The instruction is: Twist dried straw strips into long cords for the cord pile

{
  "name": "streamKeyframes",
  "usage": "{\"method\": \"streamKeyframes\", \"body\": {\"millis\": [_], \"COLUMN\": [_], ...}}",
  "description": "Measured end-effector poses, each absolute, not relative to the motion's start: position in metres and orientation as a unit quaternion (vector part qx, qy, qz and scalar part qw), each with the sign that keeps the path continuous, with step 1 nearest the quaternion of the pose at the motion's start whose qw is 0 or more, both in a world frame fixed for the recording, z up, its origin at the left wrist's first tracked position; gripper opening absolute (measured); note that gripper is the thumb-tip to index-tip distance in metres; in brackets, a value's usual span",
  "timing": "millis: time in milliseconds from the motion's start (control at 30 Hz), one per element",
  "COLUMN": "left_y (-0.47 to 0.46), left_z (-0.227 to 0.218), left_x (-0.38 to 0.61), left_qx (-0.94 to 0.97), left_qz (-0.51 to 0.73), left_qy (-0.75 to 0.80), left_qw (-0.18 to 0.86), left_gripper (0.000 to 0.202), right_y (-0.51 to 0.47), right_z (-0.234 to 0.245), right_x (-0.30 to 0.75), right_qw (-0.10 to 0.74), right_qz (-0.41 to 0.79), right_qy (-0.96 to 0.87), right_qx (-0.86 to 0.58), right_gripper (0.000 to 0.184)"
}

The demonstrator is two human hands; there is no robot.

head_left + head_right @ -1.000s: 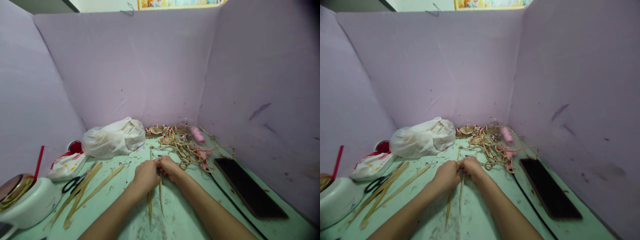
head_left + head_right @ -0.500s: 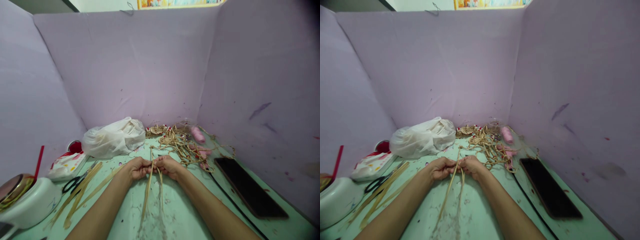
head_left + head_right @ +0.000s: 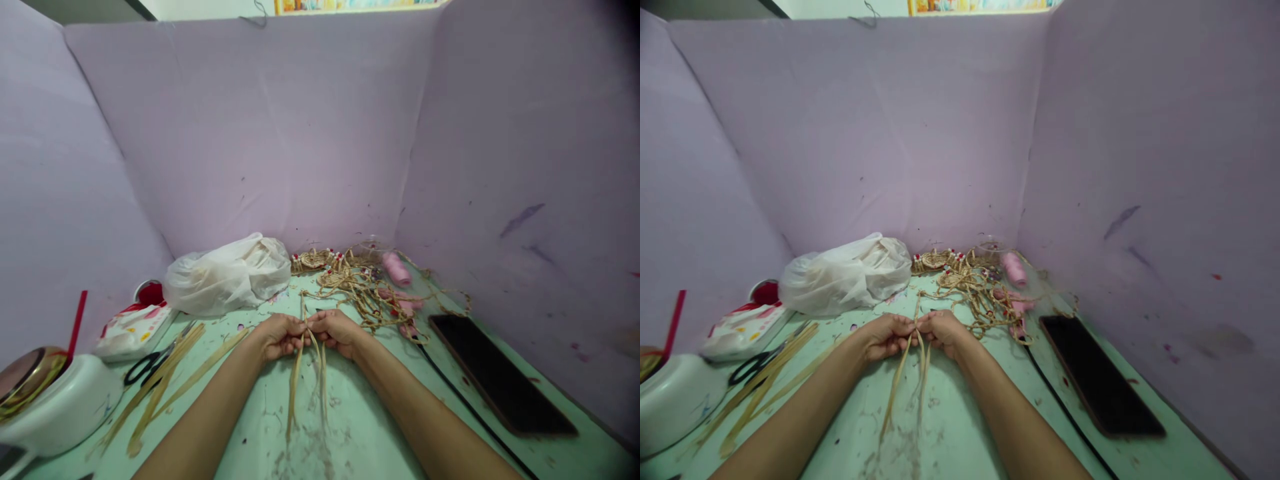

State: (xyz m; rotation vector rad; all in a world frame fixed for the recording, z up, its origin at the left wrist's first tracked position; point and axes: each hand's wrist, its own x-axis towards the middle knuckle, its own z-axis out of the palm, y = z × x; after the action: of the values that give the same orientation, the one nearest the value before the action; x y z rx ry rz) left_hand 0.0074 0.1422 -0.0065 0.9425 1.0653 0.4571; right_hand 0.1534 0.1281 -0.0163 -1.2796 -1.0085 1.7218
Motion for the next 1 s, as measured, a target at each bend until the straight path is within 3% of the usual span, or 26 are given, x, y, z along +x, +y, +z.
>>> {"method": "streamKeyframes", "body": {"millis": [1000], "left_y": [0.136], "left_z": [-0.003], "left_x": [0.012], "left_qx": [0.503], "left_qz": [0.236], "left_qy": [0.552], "left_qw": [0.621], "left_gripper": [0.009], "right_y": [0.127], "right_z": [-0.013], "right_x": [0.154], "right_qw": [0.358], "right_qz": [0.666], "right_qy": [-0.407], "right_qx": [-0.513], "right_gripper": [0.004]}}
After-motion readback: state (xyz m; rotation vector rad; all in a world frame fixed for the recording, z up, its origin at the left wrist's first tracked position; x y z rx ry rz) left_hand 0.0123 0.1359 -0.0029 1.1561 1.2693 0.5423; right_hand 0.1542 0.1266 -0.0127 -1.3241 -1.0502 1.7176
